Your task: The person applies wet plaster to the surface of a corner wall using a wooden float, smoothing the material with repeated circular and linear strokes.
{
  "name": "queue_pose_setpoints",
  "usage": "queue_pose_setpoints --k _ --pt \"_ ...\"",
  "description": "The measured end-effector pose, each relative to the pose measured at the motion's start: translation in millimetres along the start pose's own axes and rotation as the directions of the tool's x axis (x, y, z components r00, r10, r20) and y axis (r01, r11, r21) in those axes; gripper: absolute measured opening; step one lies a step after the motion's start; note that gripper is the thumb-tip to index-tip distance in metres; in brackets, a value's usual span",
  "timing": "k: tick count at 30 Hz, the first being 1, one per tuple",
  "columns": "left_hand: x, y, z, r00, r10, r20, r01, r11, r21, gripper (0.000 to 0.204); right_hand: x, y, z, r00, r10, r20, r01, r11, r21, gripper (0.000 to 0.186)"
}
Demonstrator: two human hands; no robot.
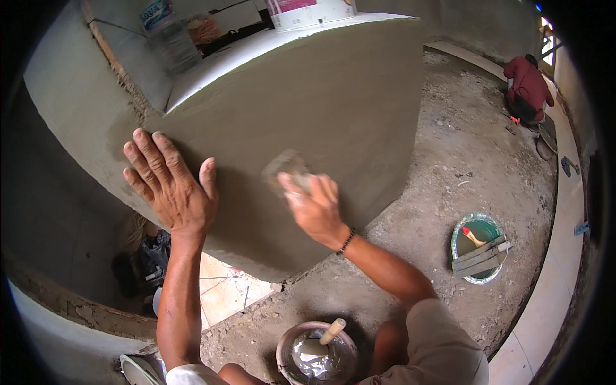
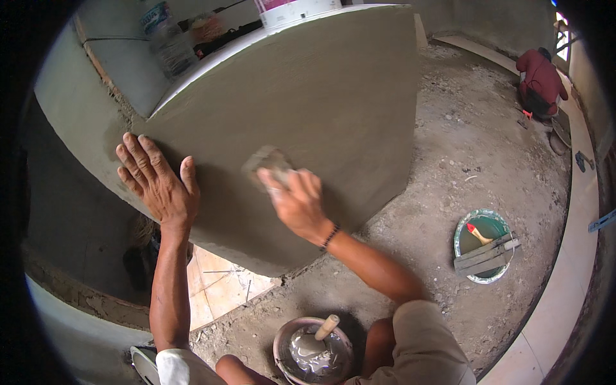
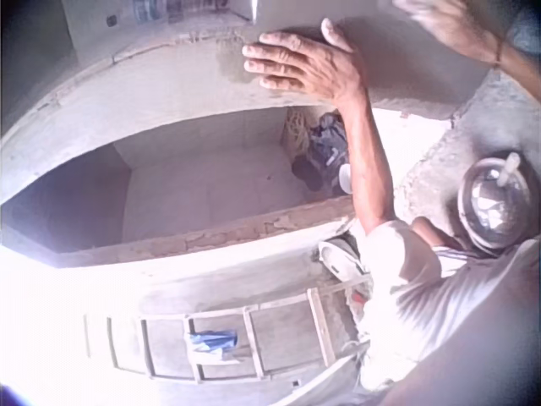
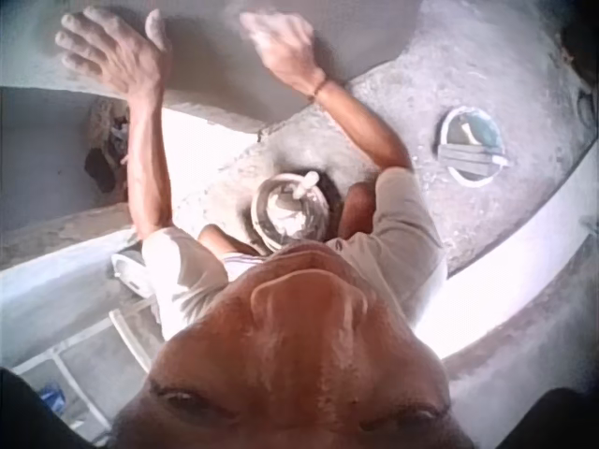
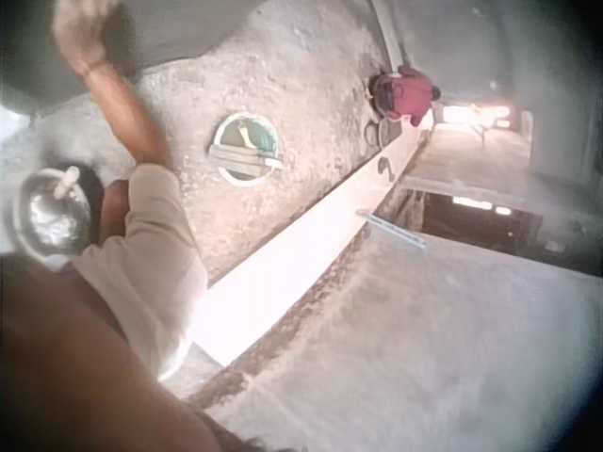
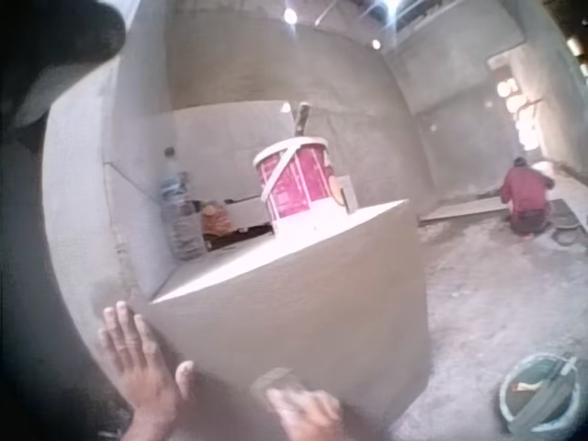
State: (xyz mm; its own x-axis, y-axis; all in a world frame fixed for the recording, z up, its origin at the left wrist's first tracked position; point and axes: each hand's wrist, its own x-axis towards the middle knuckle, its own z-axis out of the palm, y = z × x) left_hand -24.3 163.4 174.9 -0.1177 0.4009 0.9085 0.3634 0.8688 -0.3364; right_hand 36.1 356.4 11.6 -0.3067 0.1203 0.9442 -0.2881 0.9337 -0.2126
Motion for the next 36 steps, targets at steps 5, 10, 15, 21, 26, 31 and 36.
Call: queue_pose_setpoints --k 5,10,15,21,26,31,36 --pt "0 -10 -4 1.000 0.025 -0.009 -0.024 0.998 0.063 0.079 140 65 -60 0.988 0.121 -0.097 -0.133 0.984 -0.121 0.041" --pt "4 -1 -3 1.000 0.012 0.024 -0.013 0.999 0.033 0.083 25 137 -41 0.815 0.539 -0.214 -0.540 0.840 0.059 0.047" --pt "0 -4 -1 0.999 0.008 0.045 -0.010 0.999 0.040 0.082 62 3 -16 0.999 -0.026 -0.037 0.026 1.000 0.005 0.053" --pt "-1 -13 -7 0.999 0.004 0.046 -0.007 0.998 0.070 0.083 191 31 -68 0.997 -0.069 -0.045 0.058 0.976 -0.211 0.046" --pt "2 0 -5 0.999 -0.012 0.044 0.011 1.000 0.014 0.084 118 137 -78 0.892 0.411 -0.189 -0.410 0.911 0.045 0.044" --pt "0 -2 -4 0.999 -0.015 0.036 0.015 1.000 -0.001 0.083 33 43 -32 0.999 0.050 -0.023 -0.050 0.999 -0.004 0.047" --pt "0 -3 -4 0.999 -0.002 0.043 0.001 1.000 0.026 0.082 113 17 -46 0.947 -0.310 0.085 0.322 0.915 -0.244 0.052"
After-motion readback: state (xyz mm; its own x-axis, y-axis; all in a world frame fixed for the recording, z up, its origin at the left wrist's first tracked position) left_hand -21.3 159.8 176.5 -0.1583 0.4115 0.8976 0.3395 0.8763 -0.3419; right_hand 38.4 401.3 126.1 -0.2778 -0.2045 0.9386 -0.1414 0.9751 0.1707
